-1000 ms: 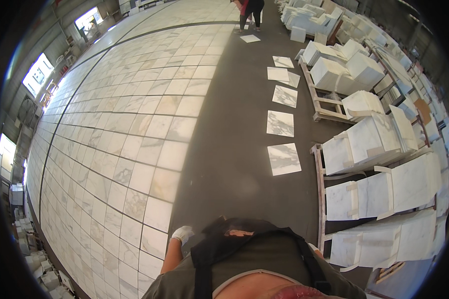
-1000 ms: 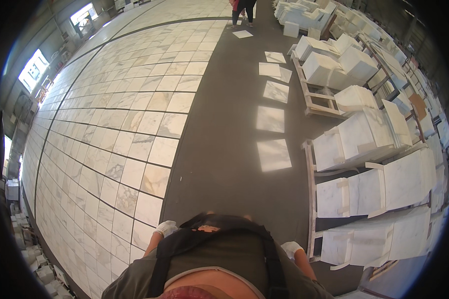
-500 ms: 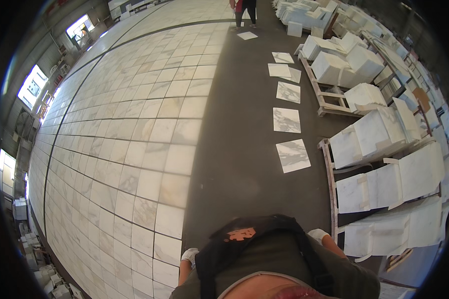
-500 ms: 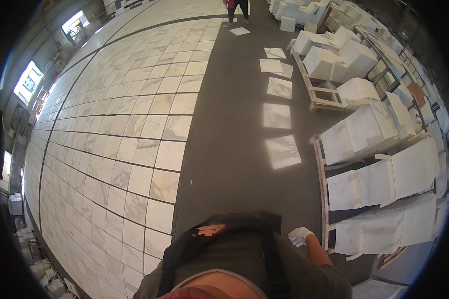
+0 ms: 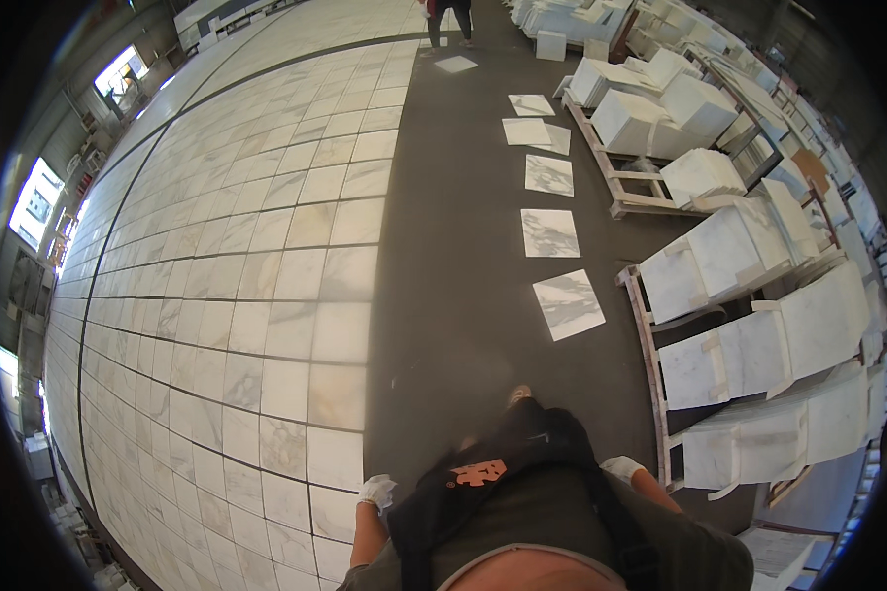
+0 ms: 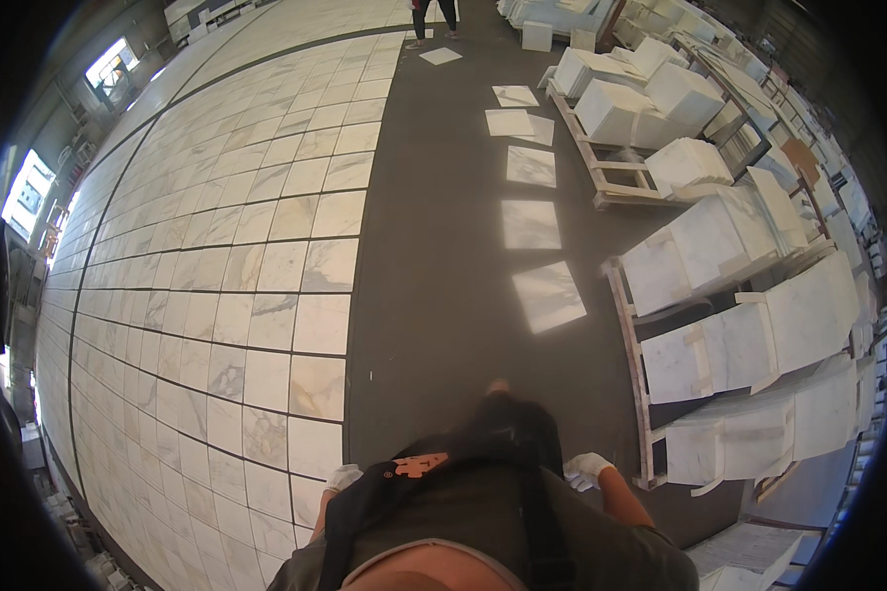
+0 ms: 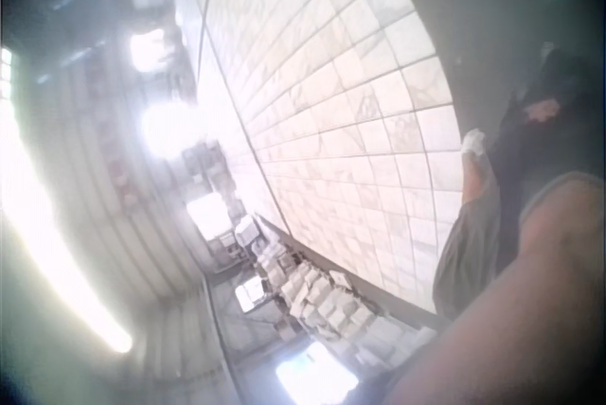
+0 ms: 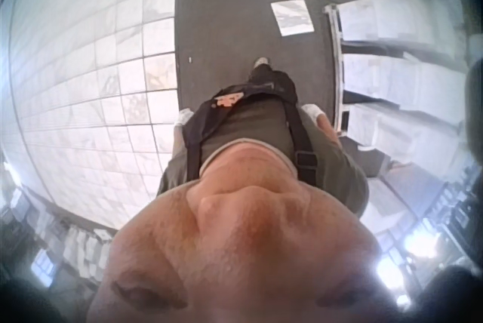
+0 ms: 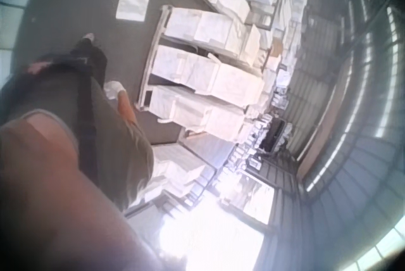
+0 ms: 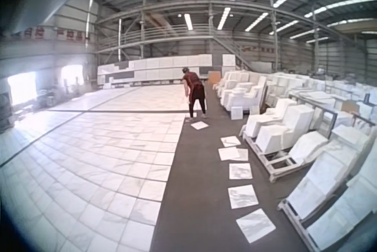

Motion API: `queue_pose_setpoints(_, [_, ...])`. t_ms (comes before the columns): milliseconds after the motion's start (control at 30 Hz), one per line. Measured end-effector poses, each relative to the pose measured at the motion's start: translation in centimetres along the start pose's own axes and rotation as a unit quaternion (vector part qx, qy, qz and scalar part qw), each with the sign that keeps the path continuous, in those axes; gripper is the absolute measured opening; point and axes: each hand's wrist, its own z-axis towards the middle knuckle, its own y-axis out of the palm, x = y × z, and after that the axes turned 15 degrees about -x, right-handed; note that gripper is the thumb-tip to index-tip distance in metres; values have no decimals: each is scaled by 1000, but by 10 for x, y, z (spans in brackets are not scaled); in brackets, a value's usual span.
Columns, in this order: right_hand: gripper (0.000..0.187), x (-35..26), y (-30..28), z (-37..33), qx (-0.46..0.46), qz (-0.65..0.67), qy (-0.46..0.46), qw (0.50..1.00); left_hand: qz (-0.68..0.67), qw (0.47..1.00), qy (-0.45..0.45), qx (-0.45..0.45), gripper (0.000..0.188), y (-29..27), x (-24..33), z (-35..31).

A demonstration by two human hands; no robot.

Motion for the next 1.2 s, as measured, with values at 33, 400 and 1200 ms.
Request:
queue_pose_setpoints(33, [11,1,-3,3,16,22,12,1000,44,997,56,40,21,-9,5,8])
queue_pose_setpoints(400, [12,-33,-139,86,-42,33,39,998,-172,985,8,20,16,-109,112,97])
queue_pose_setpoints(1200, [12,-328,-341,182,60,-48,-73,994,200,964,-113,-131,13,-353,142,296])
